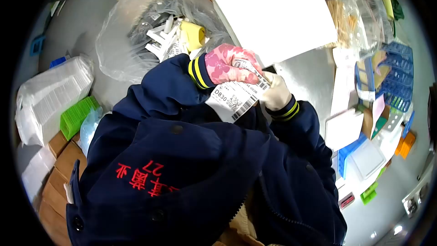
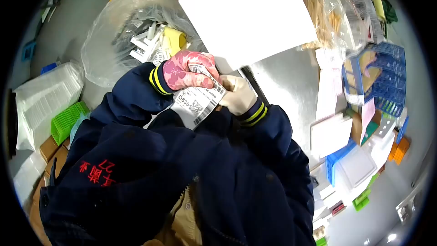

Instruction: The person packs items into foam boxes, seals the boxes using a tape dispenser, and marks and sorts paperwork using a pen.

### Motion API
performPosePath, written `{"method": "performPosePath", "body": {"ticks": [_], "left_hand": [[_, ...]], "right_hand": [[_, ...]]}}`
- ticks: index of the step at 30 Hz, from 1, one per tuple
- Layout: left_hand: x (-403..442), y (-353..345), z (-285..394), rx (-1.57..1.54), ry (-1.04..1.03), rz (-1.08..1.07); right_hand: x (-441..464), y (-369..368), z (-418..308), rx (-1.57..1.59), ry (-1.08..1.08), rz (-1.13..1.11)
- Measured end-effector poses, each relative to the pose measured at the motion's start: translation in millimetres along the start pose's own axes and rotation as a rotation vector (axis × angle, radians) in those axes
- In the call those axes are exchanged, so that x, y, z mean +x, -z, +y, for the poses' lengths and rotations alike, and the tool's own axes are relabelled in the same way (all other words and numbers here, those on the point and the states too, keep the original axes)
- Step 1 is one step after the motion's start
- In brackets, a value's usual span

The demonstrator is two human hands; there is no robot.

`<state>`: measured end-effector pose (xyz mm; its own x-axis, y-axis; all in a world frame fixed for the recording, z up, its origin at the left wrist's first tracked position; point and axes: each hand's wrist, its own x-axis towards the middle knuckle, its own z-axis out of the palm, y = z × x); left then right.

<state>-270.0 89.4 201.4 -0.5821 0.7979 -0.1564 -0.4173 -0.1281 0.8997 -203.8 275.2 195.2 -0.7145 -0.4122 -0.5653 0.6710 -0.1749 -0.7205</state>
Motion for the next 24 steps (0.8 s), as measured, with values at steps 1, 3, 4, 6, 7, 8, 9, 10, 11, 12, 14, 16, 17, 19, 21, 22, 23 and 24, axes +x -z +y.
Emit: {"method": "performPosePath", "body": {"ticks": [1,3,4,6,7,8,9,10,11,12,14,16,17,19,21,22,23,24], "left_hand": [[-4,7,-5,-0.004,-0.011,0.042],[-12,30,-18,0.265,-0.14,0.208],[-18,44,-24,0.186,-0.058,0.314],[-25,79,-44,0.07,0.024,0.495],[-26,96,-51,0.146,-0.026,0.564],[-23,118,-68,0.055,-0.025,0.571],[-21,136,-80,-0.039,-0.027,0.576],[-20,146,-81,-0.001,0.001,0.55],[-20,150,-82,0.033,0.033,0.525],[-20,143,-73,-0.19,0.098,0.48],[-19,131,-64,-0.327,0.16,0.437],[-20,133,-73,-0.23,0.113,0.445],[-19,134,-78,-0.174,0.087,0.455],[-20,136,-88,-0.068,0.048,0.485],[-20,137,-93,0.016,0.019,0.514],[-20,137,-94,0.046,0.006,0.523],[-21,135,-90,0.067,-0.001,0.53],[-25,132,-86,0.06,-0.015,0.497]], "right_hand": [[5,5,1,-0.177,-0.105,0.031],[10,3,-5,-0.211,0.011,0.123],[5,3,-18,-0.285,0.117,0.259],[15,19,-22,-0.244,0.389,0.482],[22,38,-28,-0.494,0.502,0.533],[26,33,-44,-0.399,0.452,0.656],[35,46,-48,-0.353,0.463,0.695],[39,57,-51,-0.352,0.428,0.716],[43,64,-53,-0.351,0.388,0.736],[45,67,-50,-0.358,0.407,0.738],[45,66,-44,-0.405,0.414,0.76],[48,75,-37,-0.402,0.427,0.765],[47,75,-36,-0.383,0.429,0.745],[47,75,-36,-0.353,0.426,0.735],[47,74,-37,-0.386,0.433,0.74],[46,74,-38,-0.402,0.422,0.744],[47,73,-38,-0.402,0.417,0.744],[47,72,-37,-0.406,0.418,0.756]]}}
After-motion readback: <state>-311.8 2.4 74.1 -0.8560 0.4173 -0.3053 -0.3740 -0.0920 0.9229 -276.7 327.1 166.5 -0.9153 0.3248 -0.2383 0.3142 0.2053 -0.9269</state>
